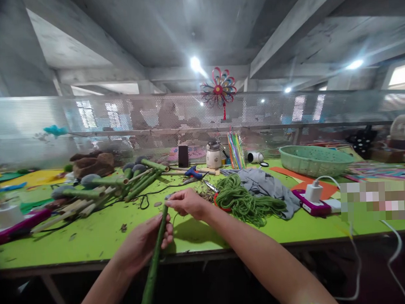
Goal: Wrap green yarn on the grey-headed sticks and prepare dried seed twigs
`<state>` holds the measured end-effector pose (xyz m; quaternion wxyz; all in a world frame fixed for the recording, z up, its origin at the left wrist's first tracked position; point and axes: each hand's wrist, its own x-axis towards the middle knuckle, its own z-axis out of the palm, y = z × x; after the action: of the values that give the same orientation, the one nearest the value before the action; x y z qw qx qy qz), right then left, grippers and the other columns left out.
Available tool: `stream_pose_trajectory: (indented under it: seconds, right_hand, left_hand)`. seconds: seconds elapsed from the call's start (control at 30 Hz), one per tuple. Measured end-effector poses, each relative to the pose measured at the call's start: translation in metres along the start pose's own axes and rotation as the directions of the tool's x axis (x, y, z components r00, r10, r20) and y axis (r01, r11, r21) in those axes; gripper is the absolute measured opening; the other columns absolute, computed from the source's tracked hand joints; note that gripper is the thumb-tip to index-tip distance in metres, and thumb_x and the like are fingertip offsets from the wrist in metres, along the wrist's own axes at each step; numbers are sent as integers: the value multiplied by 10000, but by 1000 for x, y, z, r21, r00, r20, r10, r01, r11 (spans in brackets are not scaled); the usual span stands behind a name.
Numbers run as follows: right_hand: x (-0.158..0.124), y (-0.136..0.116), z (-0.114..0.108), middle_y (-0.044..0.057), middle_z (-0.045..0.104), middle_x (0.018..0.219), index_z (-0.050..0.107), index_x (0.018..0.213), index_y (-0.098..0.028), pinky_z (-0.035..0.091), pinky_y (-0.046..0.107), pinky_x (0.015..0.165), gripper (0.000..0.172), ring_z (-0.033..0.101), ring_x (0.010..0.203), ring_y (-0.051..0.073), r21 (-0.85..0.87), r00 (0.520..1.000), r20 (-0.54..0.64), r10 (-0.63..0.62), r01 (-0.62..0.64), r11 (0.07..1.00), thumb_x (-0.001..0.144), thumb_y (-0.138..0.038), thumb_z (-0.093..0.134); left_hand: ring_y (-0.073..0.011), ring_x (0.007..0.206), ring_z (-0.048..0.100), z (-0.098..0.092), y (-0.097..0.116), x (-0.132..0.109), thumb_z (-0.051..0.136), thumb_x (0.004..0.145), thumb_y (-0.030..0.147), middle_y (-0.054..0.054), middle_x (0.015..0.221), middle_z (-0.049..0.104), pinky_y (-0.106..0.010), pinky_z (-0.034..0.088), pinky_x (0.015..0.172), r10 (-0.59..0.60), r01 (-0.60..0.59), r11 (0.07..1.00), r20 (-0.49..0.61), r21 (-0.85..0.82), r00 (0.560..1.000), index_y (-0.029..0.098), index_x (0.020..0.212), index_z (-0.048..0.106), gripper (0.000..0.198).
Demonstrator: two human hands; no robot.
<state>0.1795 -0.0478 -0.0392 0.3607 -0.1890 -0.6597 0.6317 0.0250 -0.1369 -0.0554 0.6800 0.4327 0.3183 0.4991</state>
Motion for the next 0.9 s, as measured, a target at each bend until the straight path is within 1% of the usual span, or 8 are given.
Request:
stream_pose_trajectory:
  seconds: [0.07,0.17,0.3,0.43,0.53,0.7,0.8,0.9]
  right_hand:
    - [0,2,1,-98,319,477,614,761,-110,145,211,423,322,205,424,32,16,1000,24,10,-10,1000,674,-401,720]
    - [1,4,6,-103,284,491,579,734,-119,124,217,439,324,184,441,33,60,999,50,14,-17,998,682,-407,718]
    - [2,7,13,-110,255,484,545,704,-131,105,225,441,329,158,434,33,99,1000,26,-5,3,995,708,-422,698]
    - [3,8,15,-106,269,484,561,716,-122,111,227,445,316,163,435,34,114,1000,29,0,-4,993,724,-410,689]
    - [2,8,14,-104,276,480,580,734,-116,116,226,446,306,176,432,34,118,1000,20,7,-9,993,714,-397,701]
    - [1,6,14,-103,301,461,617,799,-102,116,226,443,299,181,417,31,119,1000,-25,-5,8,993,723,-381,693]
    - [-1,5,15,-99,323,459,623,822,-102,133,224,446,298,196,414,30,118,999,-44,-5,10,993,723,-375,692]
    - [-2,4,16,-80,380,487,635,860,-100,166,222,451,307,245,431,37,117,999,-48,-20,26,993,716,-364,697]
  left_hand:
    - [-126,546,583,0,0,-3,536,863,285,-73,699,626,-201,442,460,2,0,999,-39,51,999,108,902,564,183]
    - [-83,462,528,-1,1,-3,571,843,282,-32,622,600,-158,387,397,20,-10,996,-114,84,993,105,902,556,187]
    - [-57,423,490,-5,-2,1,604,817,300,5,576,581,-134,350,376,69,-54,994,-150,99,986,126,910,534,210]
    - [-69,411,510,-5,-2,4,632,781,344,4,560,598,-141,367,368,101,-65,980,-193,187,976,135,907,522,267]
    - [-92,401,531,-2,0,5,630,765,353,1,540,604,-162,392,363,135,-63,957,-245,282,960,119,992,527,342]
    - [-113,398,549,4,2,7,595,767,326,3,513,600,-180,397,362,197,-79,927,-295,367,935,72,1137,513,456]
    - [-106,379,534,6,1,8,574,772,326,8,512,594,-179,376,349,250,-87,890,-320,448,914,63,1170,532,479]
    - [-99,352,515,7,0,9,561,774,332,19,507,583,-182,351,337,318,-87,831,-341,549,885,73,1179,557,481]
